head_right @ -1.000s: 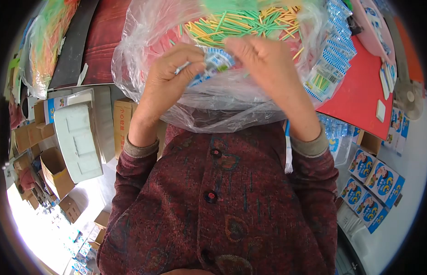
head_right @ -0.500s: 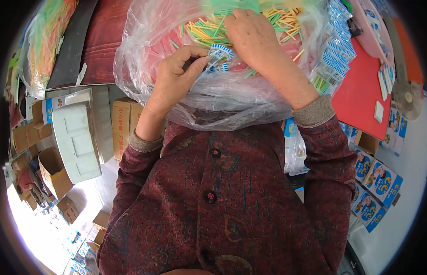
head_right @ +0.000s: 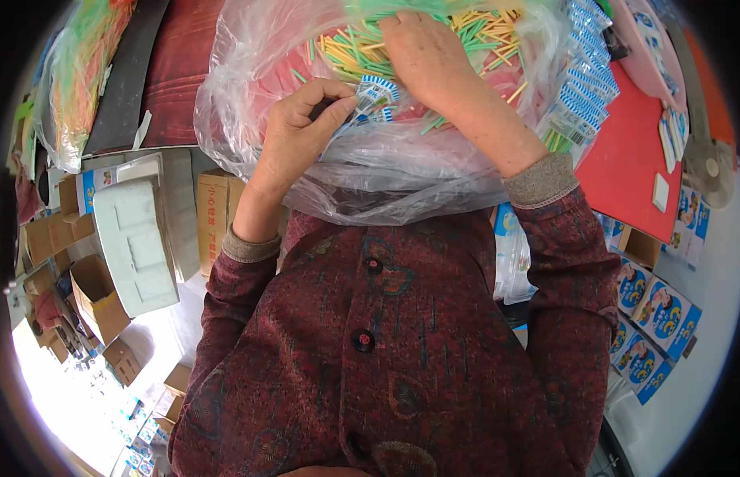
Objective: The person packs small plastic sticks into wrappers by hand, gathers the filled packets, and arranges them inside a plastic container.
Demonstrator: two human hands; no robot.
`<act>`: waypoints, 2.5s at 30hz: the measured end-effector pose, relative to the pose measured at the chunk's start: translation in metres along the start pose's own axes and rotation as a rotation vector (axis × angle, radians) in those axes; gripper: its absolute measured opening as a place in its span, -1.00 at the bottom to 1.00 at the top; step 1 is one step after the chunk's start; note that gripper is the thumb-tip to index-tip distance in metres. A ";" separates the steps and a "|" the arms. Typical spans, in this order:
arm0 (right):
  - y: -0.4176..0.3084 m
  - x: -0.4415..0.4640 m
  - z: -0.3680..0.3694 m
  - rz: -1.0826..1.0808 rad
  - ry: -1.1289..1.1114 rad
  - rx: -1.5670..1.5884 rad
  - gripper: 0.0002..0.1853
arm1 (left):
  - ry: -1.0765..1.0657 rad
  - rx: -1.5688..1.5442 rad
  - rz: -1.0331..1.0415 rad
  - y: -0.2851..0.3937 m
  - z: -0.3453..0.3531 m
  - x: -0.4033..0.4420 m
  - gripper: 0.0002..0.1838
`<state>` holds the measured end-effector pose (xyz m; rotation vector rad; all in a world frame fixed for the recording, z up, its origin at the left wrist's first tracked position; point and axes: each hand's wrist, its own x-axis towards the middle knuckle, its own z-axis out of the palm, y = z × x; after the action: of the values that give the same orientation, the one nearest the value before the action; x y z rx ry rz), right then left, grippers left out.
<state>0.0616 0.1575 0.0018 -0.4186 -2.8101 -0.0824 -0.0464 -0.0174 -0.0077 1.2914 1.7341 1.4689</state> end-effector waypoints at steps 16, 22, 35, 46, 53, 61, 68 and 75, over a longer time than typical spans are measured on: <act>0.007 0.000 -0.003 0.324 -0.027 0.438 -0.84 | -0.020 -0.254 -0.151 -0.004 -0.006 -0.003 -0.94; 0.020 -0.010 -0.032 0.425 -0.158 1.083 -0.82 | -0.036 -0.394 0.057 0.018 -0.012 0.006 -0.96; -0.017 -0.040 -0.048 0.427 -0.324 1.116 -0.88 | -0.204 -0.552 0.039 0.036 0.025 0.037 -0.96; 0.006 -0.032 -0.040 0.568 -0.170 1.298 -0.76 | 0.023 -0.751 0.041 0.040 0.003 0.032 -0.93; 0.008 -0.018 -0.023 0.339 -0.158 0.325 -0.66 | 0.165 -0.923 -0.127 0.031 -0.011 0.016 -0.92; 0.002 -0.005 -0.003 0.326 -0.154 0.173 -0.63 | 0.194 -0.921 -0.191 0.021 -0.010 0.014 -0.93; 0.021 -0.008 -0.008 0.517 -0.100 0.801 -0.67 | 0.152 -0.991 -0.195 0.011 -0.012 0.011 -0.90; -0.005 -0.025 -0.043 0.658 -0.287 1.505 -0.75 | 0.055 -0.951 -0.091 0.028 -0.002 0.018 -0.93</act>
<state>0.0954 0.1418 0.0348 -0.8588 -1.9508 2.0811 -0.0461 -0.0037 0.0221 0.6451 0.8575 1.9127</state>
